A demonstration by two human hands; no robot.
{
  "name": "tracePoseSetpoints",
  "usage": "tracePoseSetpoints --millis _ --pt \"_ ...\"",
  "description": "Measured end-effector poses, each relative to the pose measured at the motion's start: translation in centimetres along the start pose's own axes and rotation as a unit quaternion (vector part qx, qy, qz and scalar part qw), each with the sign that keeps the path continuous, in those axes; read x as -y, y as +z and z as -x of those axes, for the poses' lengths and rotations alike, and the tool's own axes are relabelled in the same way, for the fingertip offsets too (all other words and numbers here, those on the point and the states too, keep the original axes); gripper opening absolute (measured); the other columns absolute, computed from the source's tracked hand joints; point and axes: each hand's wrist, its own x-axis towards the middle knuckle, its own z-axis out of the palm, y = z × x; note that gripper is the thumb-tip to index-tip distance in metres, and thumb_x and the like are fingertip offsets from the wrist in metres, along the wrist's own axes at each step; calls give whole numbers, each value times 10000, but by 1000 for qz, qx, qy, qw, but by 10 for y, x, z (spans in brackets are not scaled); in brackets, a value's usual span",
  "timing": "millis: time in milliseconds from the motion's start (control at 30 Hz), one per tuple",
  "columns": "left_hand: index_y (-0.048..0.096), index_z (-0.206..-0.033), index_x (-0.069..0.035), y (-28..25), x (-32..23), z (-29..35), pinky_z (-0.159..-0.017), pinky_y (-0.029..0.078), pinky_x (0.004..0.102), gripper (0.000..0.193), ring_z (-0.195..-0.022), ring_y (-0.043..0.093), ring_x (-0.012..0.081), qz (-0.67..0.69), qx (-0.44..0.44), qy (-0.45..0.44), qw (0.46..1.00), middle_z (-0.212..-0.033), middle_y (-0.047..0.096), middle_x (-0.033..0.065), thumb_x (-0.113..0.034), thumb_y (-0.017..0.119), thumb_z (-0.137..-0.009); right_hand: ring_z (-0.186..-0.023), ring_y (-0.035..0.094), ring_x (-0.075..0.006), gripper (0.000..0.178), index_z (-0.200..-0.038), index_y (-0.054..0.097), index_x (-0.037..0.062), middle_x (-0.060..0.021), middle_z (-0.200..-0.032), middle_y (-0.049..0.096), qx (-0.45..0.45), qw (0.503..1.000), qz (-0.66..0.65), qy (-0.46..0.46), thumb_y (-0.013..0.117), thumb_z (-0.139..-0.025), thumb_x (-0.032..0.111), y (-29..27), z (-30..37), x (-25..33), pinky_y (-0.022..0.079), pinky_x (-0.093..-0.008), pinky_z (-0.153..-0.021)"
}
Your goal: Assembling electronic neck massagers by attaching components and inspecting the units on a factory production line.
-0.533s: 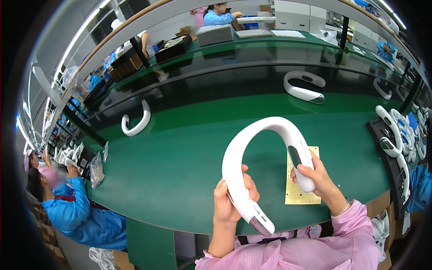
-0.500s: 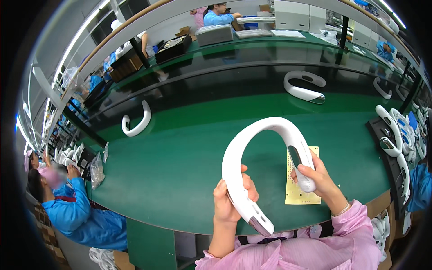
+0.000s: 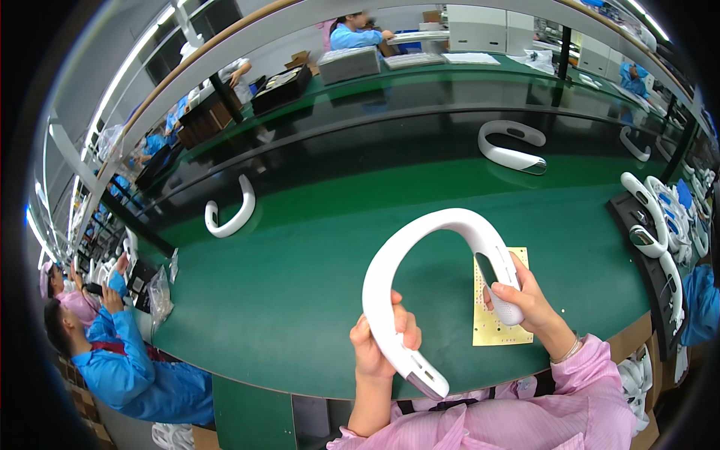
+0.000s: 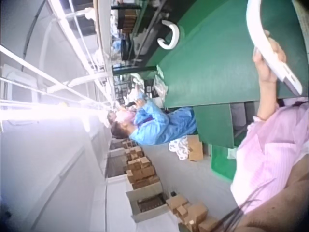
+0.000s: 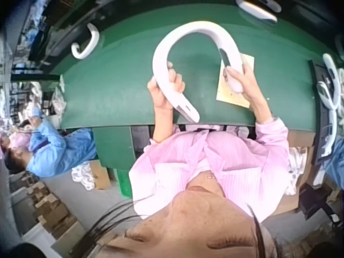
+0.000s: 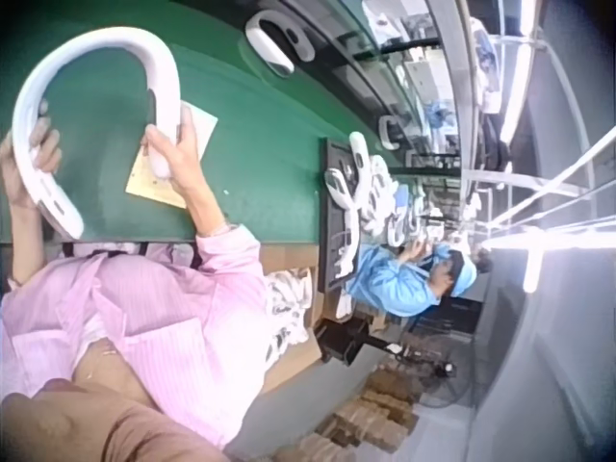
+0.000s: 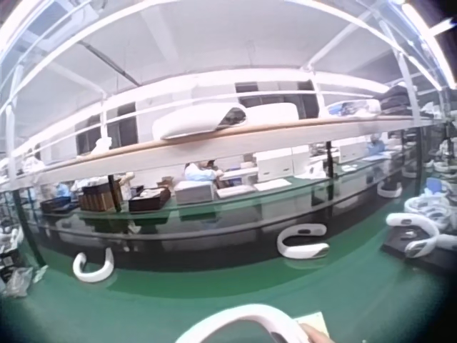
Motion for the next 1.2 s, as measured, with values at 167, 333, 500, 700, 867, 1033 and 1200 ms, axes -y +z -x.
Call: tracePoseSetpoints --millis 167,333,500,700,867,1033,1200 --pt "403 -1215 56 -13 1 8 -500 389 304 443 -572 455 166 141 18 8 990 -785 511 68 -237 434 -884 -641 595 -161 602 -1360 285 49 -140 -967 582 194 966 -157 65 547 -900 338 -10 2 2 480 -257 -545" --pt "389 -1258 22 -18 0 13 -497 393 320 457 -577 447 156 209 -70 15 975 -845 525 68 -282 400 -917 -729 607 -178 584 -1335 256 73 -106 -970 533 224 959 -169 41 489 -929 422 -8 10 9 524 -300 -619" --pt "371 -1311 -88 -16 -7 0 -872 489 385 439 -1094 532 262 -317 -282 -14 905 -1271 441 118 -384 315 -991 -892 586 -137 668 -1460 56 80 -100 -1099 524 228 968 24 101 439 -964 312 24 24 53 521 -290 -730" --pt "486 -1177 -30 -58 16 0 -688 549 292 295 -875 623 201 -304 -284 -165 894 -1028 589 98 -213 475 -946 -1162 491 -236 632 -1466 10 38 -152 -1386 385 289 956 44 31 388 -982 189 72 23 64 377 -326 -978" --pt "425 -1256 -28 -12 24 -1 -730 551 303 353 -919 616 221 -218 -260 -104 935 -1098 563 122 -220 454 -961 -1146 465 -330 700 -1397 306 39 -176 -1140 463 115 882 363 -279 612 -771 -27 83 15 67 418 -386 -941" --pt "192 -1445 -65 -24 -1 17 -938 446 369 586 -1256 394 235 -318 -187 -285 885 -1469 212 106 -392 342 -982 -1077 525 -314 398 -985 558 67 -103 -1097 572 128 723 516 -441 710 -619 24 56 -28 76 396 -450 -981" --pt "381 -1290 -46 -7 -33 31 -671 543 425 618 -843 608 364 -301 -137 -229 916 -1311 356 221 -341 623 -804 -898 554 -124 302 -1019 510 32 -47 -951 557 -48 937 237 -251 651 -755 -5 25 -33 56 454 -286 -810"
